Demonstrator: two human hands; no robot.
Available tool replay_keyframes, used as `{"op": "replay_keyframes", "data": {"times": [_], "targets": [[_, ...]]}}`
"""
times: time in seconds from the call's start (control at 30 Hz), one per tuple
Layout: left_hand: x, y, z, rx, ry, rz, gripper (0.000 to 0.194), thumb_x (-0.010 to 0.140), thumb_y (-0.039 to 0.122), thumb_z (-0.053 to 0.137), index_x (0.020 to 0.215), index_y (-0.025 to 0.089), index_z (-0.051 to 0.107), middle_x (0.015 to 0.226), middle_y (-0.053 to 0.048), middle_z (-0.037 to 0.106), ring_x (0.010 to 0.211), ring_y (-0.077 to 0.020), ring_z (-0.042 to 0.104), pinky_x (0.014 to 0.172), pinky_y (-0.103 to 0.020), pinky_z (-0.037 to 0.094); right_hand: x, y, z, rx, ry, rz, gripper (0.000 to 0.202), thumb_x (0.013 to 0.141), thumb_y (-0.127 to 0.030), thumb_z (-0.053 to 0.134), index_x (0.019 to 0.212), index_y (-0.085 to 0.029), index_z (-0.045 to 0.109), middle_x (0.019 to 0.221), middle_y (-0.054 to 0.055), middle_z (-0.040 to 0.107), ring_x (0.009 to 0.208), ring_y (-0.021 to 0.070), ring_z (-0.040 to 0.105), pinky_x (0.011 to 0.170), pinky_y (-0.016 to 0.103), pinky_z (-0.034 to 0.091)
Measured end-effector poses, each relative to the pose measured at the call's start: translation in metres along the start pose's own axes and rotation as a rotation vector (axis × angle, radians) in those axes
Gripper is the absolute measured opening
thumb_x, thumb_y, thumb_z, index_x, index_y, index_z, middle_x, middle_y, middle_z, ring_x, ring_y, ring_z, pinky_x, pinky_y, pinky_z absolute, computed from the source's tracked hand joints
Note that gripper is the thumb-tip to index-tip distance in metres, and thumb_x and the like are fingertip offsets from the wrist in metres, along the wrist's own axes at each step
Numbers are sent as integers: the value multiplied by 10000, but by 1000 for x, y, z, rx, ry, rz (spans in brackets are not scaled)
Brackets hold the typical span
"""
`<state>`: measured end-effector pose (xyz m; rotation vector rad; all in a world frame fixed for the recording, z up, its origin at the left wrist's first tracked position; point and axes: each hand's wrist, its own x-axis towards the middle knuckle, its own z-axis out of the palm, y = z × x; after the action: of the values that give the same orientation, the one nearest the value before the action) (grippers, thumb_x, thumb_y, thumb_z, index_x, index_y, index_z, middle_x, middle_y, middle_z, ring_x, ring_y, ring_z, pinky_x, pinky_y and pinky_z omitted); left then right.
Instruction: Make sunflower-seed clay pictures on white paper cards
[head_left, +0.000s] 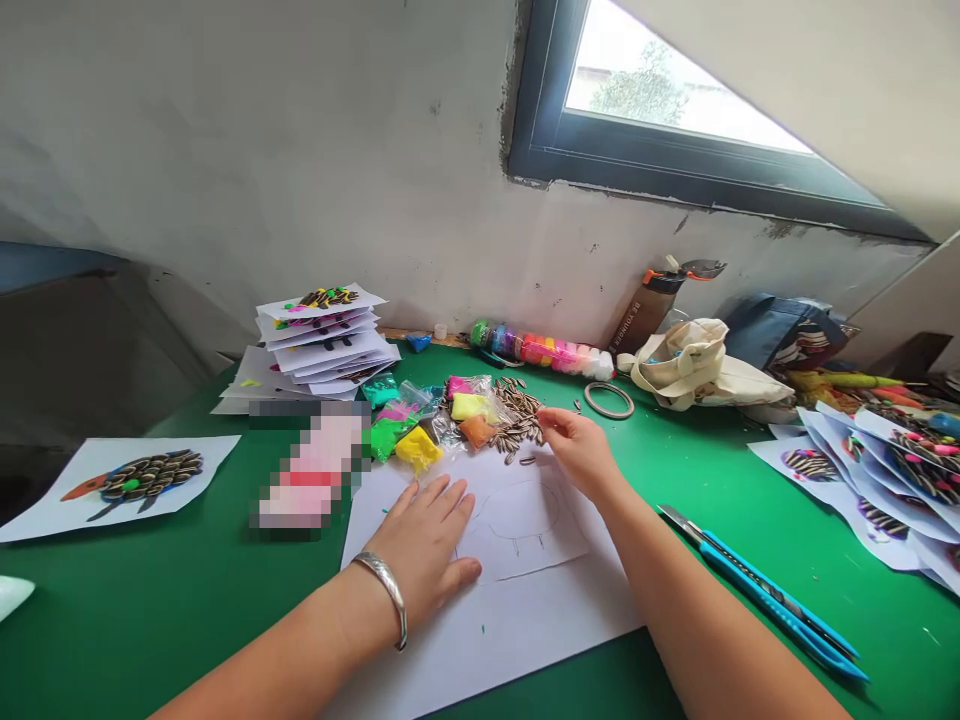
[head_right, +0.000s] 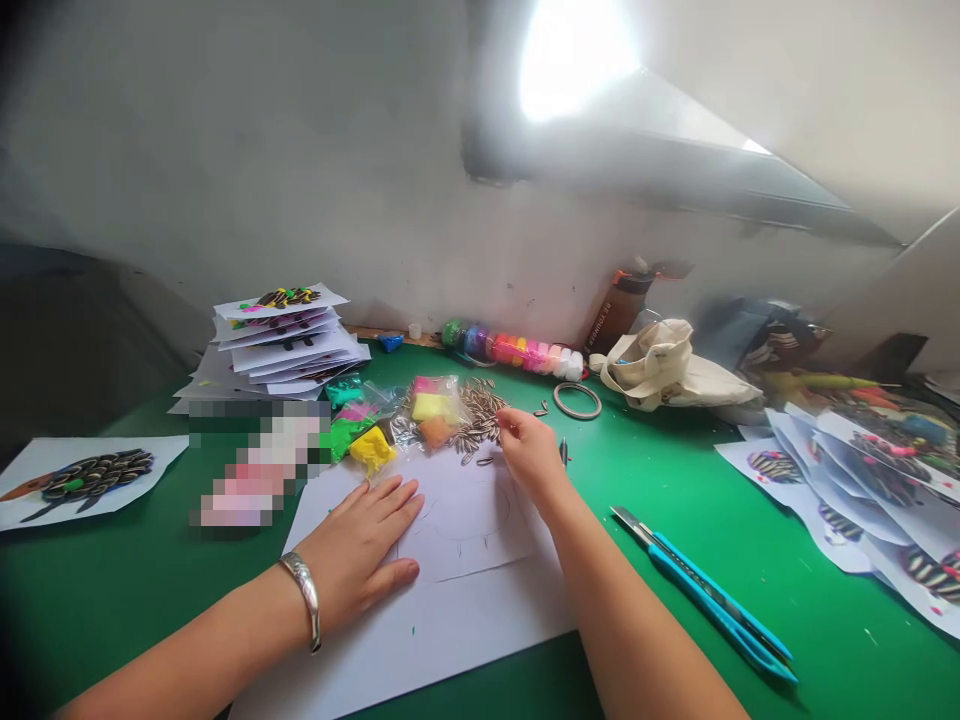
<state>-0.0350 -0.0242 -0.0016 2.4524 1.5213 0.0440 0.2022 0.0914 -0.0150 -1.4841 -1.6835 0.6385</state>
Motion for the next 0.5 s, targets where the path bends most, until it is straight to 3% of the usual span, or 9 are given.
{"op": "replay_keyframes", "data": {"times": [0.13, 0.23, 0.4, 0.5], "targets": [[1, -6, -1, -21, -45, 1, 614, 812, 382, 560, 1391, 213, 445, 1490, -93, 381, 1392, -317, 281, 1132, -540, 215, -3, 16, -8, -111, 27, -49, 277, 803, -187, 482, 971, -207, 700, 944, 46, 726, 846, 195, 654, 792, 321, 501], [1, -10, 0, -43, -1, 22, 612, 804, 343, 569, 1395, 251, 436, 1482, -75, 397, 1389, -304, 295, 1131, -532, 219, -1, 19, -7, -195, 16, -111, 311, 796, -128, 463, 979, -207, 703, 964, 53, 724, 873, 200, 649, 811, 329, 499], [-2, -12, 1, -43, 58, 48, 590, 794, 320, 591, 1369, 267, 468, 1457, -76, 437, 1372, -298, 334, 1121, -527, 248, 4, 16, 3, -320, -11, -288, 510, 733, 21, 431, 1153, -174, 646, 1227, 115, 619, 1186, 254, 492, 1032, 434, 362], [-1, -15, 1, -45, 58, 71, 582, 800, 330, 591, 1366, 272, 470, 1456, -83, 437, 1368, -308, 339, 1114, -539, 255, 2, 17, 10, -373, -76, -371, 550, 714, 57, 431, 1158, -189, 645, 1264, 111, 590, 1214, 249, 461, 1044, 421, 351]]}}
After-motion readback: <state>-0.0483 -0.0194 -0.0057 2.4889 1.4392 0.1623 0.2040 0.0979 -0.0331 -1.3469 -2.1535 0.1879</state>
